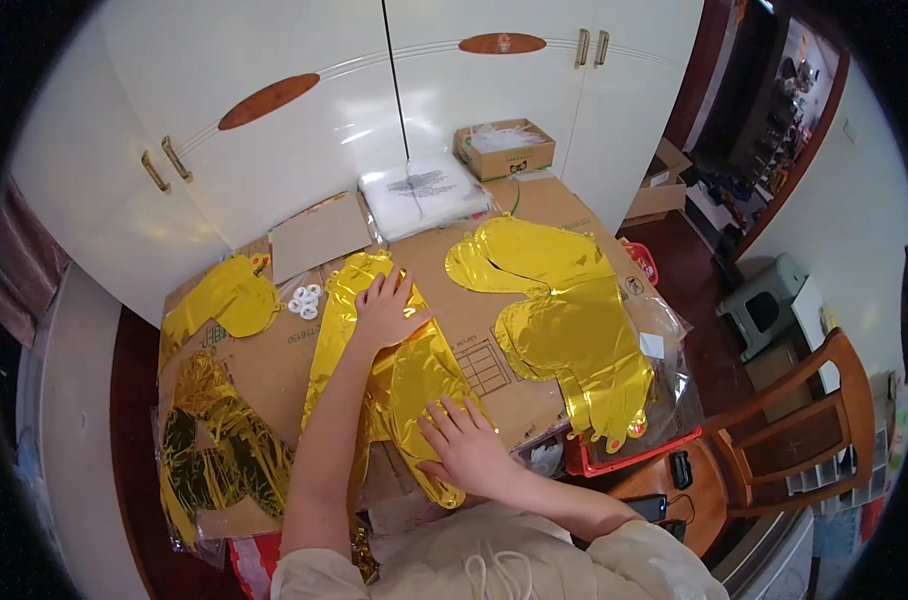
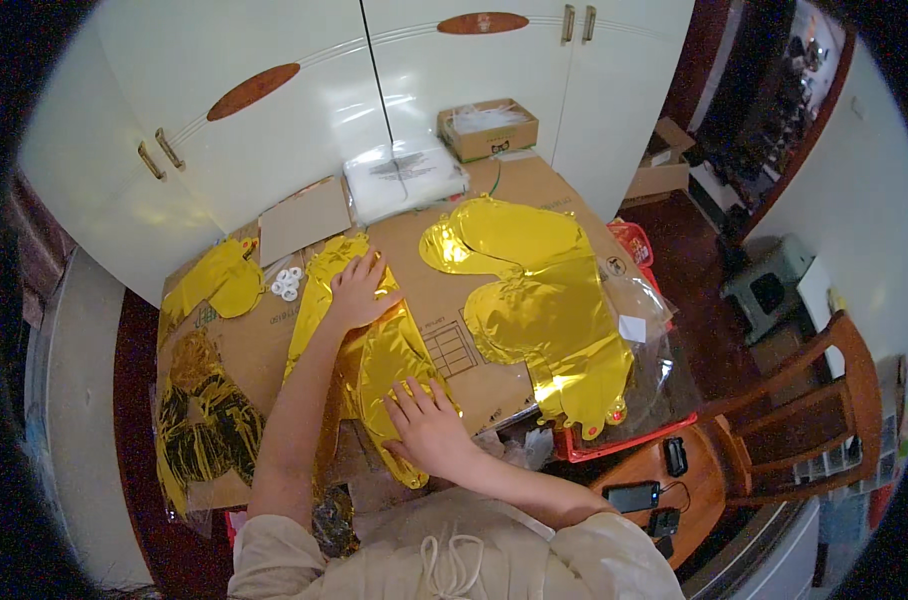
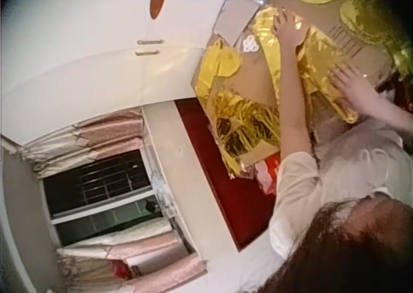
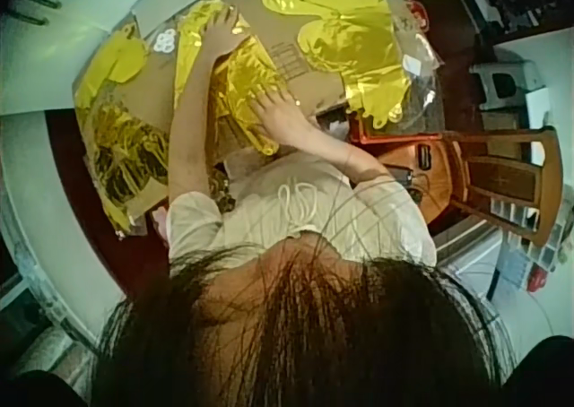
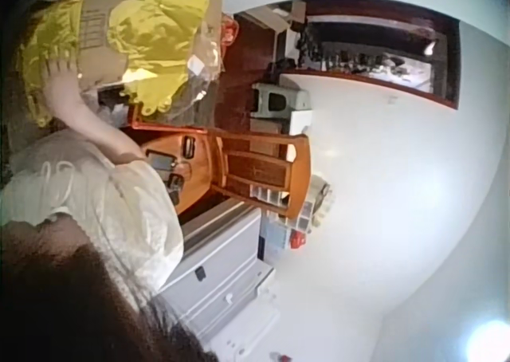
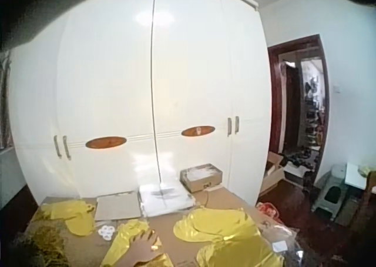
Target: Folding a large gold foil balloon.
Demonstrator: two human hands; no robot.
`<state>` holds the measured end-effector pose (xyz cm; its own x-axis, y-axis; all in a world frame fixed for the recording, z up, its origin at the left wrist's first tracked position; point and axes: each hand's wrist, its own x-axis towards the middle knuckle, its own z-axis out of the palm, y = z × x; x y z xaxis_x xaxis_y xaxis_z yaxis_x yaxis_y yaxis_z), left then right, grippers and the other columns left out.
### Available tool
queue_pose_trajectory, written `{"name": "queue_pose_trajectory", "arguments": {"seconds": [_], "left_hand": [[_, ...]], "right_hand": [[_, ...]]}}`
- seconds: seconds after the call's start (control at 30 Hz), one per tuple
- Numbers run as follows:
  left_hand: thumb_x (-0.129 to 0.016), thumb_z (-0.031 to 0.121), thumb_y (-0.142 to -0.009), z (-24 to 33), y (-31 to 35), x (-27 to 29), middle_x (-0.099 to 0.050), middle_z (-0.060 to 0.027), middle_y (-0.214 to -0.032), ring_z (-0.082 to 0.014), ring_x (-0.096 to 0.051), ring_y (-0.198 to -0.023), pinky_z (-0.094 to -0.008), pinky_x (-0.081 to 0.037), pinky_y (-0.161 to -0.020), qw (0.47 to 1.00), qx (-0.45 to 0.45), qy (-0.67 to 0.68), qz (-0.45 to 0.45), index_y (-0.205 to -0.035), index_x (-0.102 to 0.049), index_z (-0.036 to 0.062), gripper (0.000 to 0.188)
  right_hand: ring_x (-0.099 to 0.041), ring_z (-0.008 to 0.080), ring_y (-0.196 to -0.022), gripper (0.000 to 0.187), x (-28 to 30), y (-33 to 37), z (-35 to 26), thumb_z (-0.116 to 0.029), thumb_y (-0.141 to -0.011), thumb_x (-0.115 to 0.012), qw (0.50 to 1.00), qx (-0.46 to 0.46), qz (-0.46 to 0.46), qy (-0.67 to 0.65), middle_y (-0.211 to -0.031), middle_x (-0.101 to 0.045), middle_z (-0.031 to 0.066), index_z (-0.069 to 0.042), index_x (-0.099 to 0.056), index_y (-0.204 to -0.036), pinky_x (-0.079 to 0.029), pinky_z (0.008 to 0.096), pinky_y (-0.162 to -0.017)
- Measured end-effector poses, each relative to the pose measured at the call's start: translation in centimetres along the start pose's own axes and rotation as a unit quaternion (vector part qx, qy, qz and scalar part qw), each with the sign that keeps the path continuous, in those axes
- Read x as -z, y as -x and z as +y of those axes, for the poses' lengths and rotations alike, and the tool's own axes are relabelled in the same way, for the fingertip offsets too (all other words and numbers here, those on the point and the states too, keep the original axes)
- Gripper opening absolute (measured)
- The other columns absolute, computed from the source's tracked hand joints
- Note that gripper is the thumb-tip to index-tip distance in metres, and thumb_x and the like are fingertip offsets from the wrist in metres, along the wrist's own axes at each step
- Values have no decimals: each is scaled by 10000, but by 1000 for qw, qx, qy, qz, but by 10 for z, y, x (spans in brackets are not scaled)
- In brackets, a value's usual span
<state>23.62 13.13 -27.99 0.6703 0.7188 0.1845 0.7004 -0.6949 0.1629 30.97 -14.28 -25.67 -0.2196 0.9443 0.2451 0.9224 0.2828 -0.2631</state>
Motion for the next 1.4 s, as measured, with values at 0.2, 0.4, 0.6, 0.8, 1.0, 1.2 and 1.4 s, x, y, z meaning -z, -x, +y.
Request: {"name": "queue_pose_trajectory", "arguments": {"seconds": [0.2,0.4,0.6,0.8,1.0,1.2,1.4], "left_hand": [[-547,708,-797,4,-1,6,-359,-87,-1534,-363,-336,-1376,-543,-264,-1058,999,-5,-20,-24,-1462,-394,109,908],[-529,734,-791,3,-1,3,-361,-86,-1533,-362,-335,-1376,-543,-267,-1054,999,-6,-37,-22,-1473,-371,112,936],[-517,755,-784,2,-2,2,-353,-86,-1536,-360,-329,-1379,-551,-270,-1049,999,-7,-39,-22,-1470,-377,111,952],[-509,762,-786,1,-3,4,-347,-83,-1539,-355,-309,-1394,-552,-260,-1065,999,-3,-29,-39,-1474,-370,119,952],[-510,747,-802,1,-5,4,-320,-73,-1552,-338,-294,-1405,-555,-259,-1068,998,5,-30,-57,-1484,-352,136,929],[-496,725,-829,-2,-6,4,-329,-97,-1539,-322,-305,-1400,-555,-266,-1066,998,7,-42,-49,-1477,-362,141,883],[-566,424,-881,26,3,36,-467,-174,-1409,-356,-446,-1273,-483,-371,-1008,998,-19,-66,13,-1355,-477,23,627]], "right_hand": [[-434,346,-1314,639,7,3,6,-482,-867,-628,1000,0,7,16,-1363,-512,177,-30,-527,-1307,-307,522,-1107],[-455,349,-1288,546,21,5,22,-358,-890,-621,998,-13,56,9,-1352,-523,185,13,-537,-1282,-333,466,-1100],[-468,330,-1276,495,15,7,32,-338,-893,-610,994,-64,77,49,-1326,-550,177,20,-583,-1234,-356,440,-1076],[-471,320,-1269,479,13,10,31,-336,-890,-613,993,-59,87,53,-1319,-562,155,3,-603,-1228,-361,441,-1068],[-462,314,-1278,452,9,11,33,-347,-886,-619,993,-58,84,64,-1317,-563,151,-40,-629,-1217,-385,431,-1023],[-485,326,-1243,416,11,10,31,-332,-871,-640,988,-66,116,74,-1285,-576,187,-52,-667,-1178,-411,421,-950],[-493,331,-1219,454,7,10,31,-383,-862,-649,987,-71,108,95,-1292,-571,165,-76,-655,-1197,-414,429,-946]]}}
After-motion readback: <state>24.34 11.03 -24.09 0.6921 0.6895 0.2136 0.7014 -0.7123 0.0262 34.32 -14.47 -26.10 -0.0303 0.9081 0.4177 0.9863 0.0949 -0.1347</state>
